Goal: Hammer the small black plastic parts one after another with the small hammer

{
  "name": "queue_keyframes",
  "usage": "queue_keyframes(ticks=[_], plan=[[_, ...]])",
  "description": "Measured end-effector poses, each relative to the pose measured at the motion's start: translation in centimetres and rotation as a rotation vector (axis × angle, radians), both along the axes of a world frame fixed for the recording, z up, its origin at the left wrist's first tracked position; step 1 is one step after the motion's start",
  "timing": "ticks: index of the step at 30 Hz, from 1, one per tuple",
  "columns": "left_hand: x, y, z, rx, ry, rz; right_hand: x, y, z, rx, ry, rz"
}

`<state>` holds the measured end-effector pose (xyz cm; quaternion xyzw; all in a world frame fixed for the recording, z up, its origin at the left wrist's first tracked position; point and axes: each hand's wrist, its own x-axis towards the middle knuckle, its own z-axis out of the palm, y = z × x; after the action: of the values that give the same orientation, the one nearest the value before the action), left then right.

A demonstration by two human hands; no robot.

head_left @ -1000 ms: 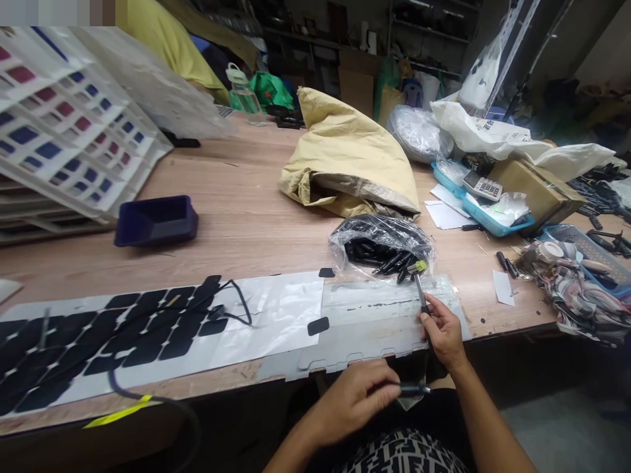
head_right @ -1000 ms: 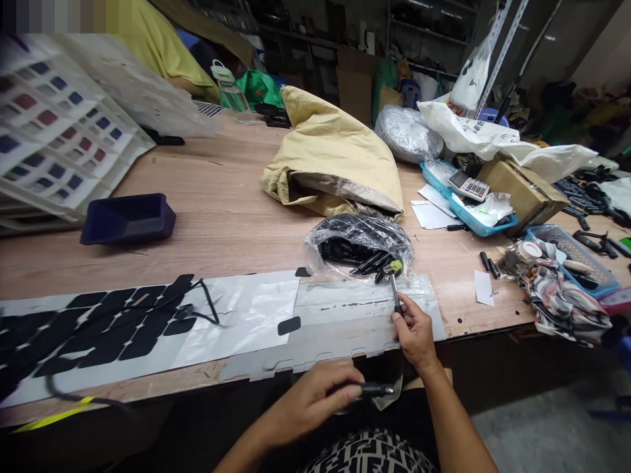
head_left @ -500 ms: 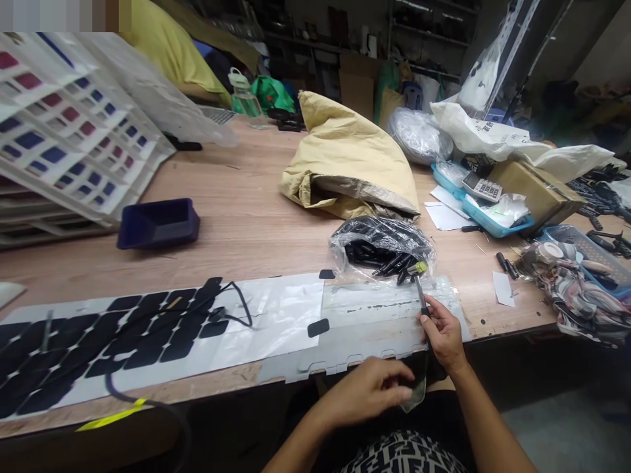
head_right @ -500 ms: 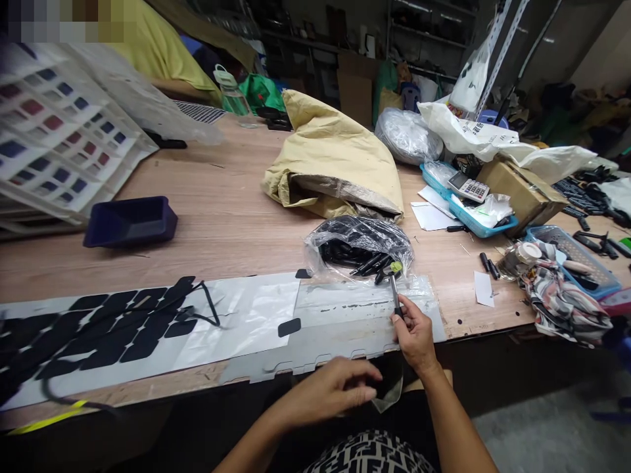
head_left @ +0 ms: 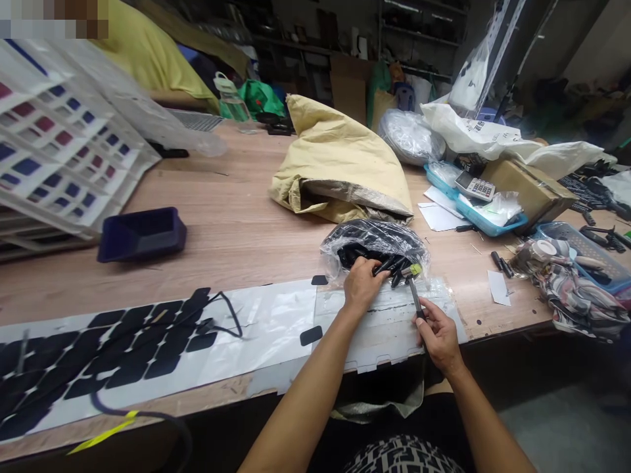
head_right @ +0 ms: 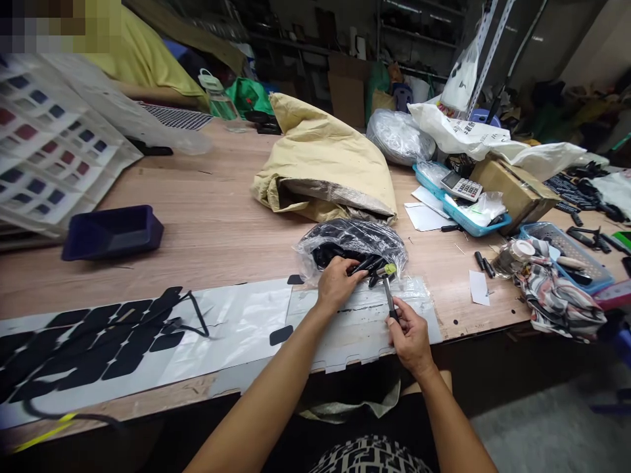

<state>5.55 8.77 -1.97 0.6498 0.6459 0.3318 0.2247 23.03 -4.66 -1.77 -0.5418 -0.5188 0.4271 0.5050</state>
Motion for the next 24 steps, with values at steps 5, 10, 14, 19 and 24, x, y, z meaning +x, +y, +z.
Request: queue_keyframes(ticks=[5, 10, 14, 19, 24], plan=[[-1.0, -1.9, 0.6, 0.19, -0.091, -0.046, 0.0, -0.1, 0.1, 0.005, -0.002, 0.006], [-2.6, -5.4, 0.1, 0.261, -0.136, -0.136, -0.1, -0.1, 0.4, 0.004, -0.012, 0.001], [-3.2, -7.0, -1.5, 0.172, -0.053, -0.151, -0.1, 0.0, 0.4, 0.002, -0.03, -0.008], [-3.3, -6.9, -2.1, 0.107, 0.005, -0.169, 0.0, -0.2, 0.4, 0.022, -0.079, -0.007], [-3.3, -6.8, -1.5, 0.072, -0.032, -0.169, -0.3, -1.3, 0.8, 0.095, -0.282, 0.025]])
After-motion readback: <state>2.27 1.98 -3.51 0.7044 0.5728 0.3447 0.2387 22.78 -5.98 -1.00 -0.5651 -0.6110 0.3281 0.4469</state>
